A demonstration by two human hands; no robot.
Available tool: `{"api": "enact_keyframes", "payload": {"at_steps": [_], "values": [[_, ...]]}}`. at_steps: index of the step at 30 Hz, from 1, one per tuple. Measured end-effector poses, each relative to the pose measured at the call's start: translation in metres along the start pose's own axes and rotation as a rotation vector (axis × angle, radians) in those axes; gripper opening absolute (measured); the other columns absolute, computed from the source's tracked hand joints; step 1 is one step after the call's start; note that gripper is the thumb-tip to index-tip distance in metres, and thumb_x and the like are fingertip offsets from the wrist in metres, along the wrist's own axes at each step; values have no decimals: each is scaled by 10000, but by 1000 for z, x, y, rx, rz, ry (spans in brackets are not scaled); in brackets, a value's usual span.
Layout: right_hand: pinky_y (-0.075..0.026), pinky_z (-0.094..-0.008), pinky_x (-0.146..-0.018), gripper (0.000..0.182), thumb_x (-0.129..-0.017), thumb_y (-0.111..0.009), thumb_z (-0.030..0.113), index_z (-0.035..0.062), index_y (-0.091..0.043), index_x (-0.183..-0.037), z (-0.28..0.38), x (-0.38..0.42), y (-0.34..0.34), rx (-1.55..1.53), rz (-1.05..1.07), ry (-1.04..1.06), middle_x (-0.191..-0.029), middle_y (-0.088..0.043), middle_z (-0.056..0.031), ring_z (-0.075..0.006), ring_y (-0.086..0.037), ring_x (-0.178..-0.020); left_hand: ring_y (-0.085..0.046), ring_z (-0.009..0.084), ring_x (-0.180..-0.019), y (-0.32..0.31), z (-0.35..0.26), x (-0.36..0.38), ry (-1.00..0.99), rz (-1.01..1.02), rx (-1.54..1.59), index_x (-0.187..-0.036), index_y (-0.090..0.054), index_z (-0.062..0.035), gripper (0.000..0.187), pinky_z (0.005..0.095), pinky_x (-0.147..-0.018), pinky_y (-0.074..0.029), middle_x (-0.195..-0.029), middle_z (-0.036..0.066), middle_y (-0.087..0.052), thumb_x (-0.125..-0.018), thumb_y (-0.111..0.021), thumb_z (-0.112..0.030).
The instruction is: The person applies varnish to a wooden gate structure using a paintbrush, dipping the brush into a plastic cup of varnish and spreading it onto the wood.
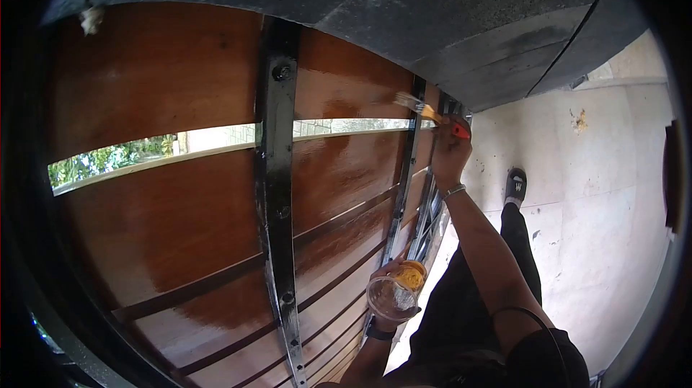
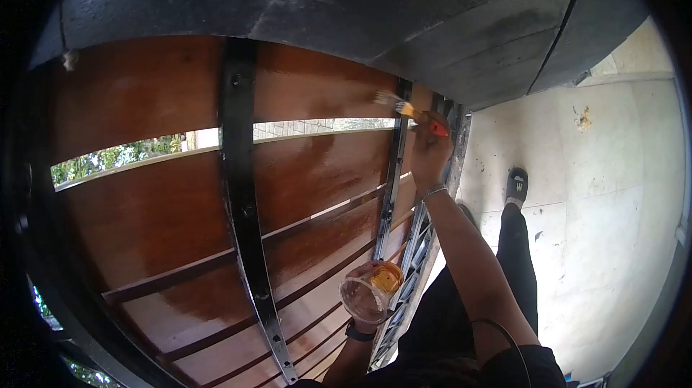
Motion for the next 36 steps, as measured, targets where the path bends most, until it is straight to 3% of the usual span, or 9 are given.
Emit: {"api": "enact_keyframes", "payload": {"at_steps": [4,7,10,15,24,27,29,33,36], "values": [[-512,-281,-673,197,-978,-557,175,8,-593,-1078,8,-4,9,273,-75,96,-863,-685,-77,-123,-658,-788,-526,277,-1188,2,10,17,62,-74,56,-1249,-446,-32,914,416,-1021,-452,-1271,166,-500,-558,-931,-384],[-506,-274,-681,174,-972,-563,162,14,-601,-1056,30,3,-27,218,93,56,-899,-674,-75,-133,-658,-783,-524,268,-1191,1,13,29,109,-84,40,-1249,-450,-30,911,408,-1014,-454,-1276,159,-502,-554,-936,-363],[-511,-261,-743,179,-967,-563,135,-5,-559,-1079,78,21,-48,-281,151,69,-950,-628,-70,-156,-671,-786,-527,272,-1194,6,4,36,-14,-56,-26,-1267,-465,-34,873,411,-1012,-447,-1282,147,-523,-563,-928,-265],[-521,-264,-745,211,-983,-535,148,-11,-496,-1114,159,41,-52,-484,212,140,-972,-610,-90,-182,-685,-774,-507,255,-1220,9,6,62,14,-82,3,-1299,-465,-39,899,390,-1037,-428,-1325,131,-507,-560,-931,-252],[-534,-291,-767,307,-977,-548,202,-57,-497,-1132,35,-11,-53,-372,-5,-28,-1021,-640,-171,-205,-681,-841,-522,283,-1216,8,-55,87,-68,-229,-80,-1286,-449,-34,843,420,-1036,-422,-1270,153,-540,-603,-892,-252],[-546,-315,-753,291,-963,-561,190,-56,-526,-1114,5,-27,-42,-132,-29,-47,-1008,-650,-176,-232,-683,-852,-507,293,-1234,15,-59,102,-80,-279,-129,-1300,-433,-40,873,426,-1047,-413,-1289,162,-525,-603,-902,-276],[-552,-320,-730,273,-951,-567,175,-50,-545,-1103,-6,-33,-21,312,-125,56,-985,-660,-184,-250,-685,-867,-504,293,-1236,16,-62,112,-90,-306,-133,-1305,-420,-44,887,426,-1047,-414,-1296,161,-520,-603,-908,-281],[-555,-317,-739,282,-964,-553,186,-46,-539,-1123,5,-34,-28,340,-31,179,-967,-664,-196,-265,-693,-859,-501,291,-1234,17,-59,133,-142,-386,-157,-1362,-342,-75,955,427,-1049,-411,-1322,165,-496,-616,-908,-260],[-550,-296,-774,292,-988,-528,214,-41,-521,-1130,52,-12,-58,-144,130,14,-983,-668,-184,-258,-706,-835,-475,307,-1261,13,-62,143,-109,-395,-160,-1391,-324,-66,990,437,-1064,-393,-1322,181,-489,-610,-910,-235]]}}
Point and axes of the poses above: each hand's wrist, its own x-axis away from the middle knuckle, its own y-axis out of the back of the hand, z = x × y, the point moved 9 cm from there along -x, towards the middle knuckle
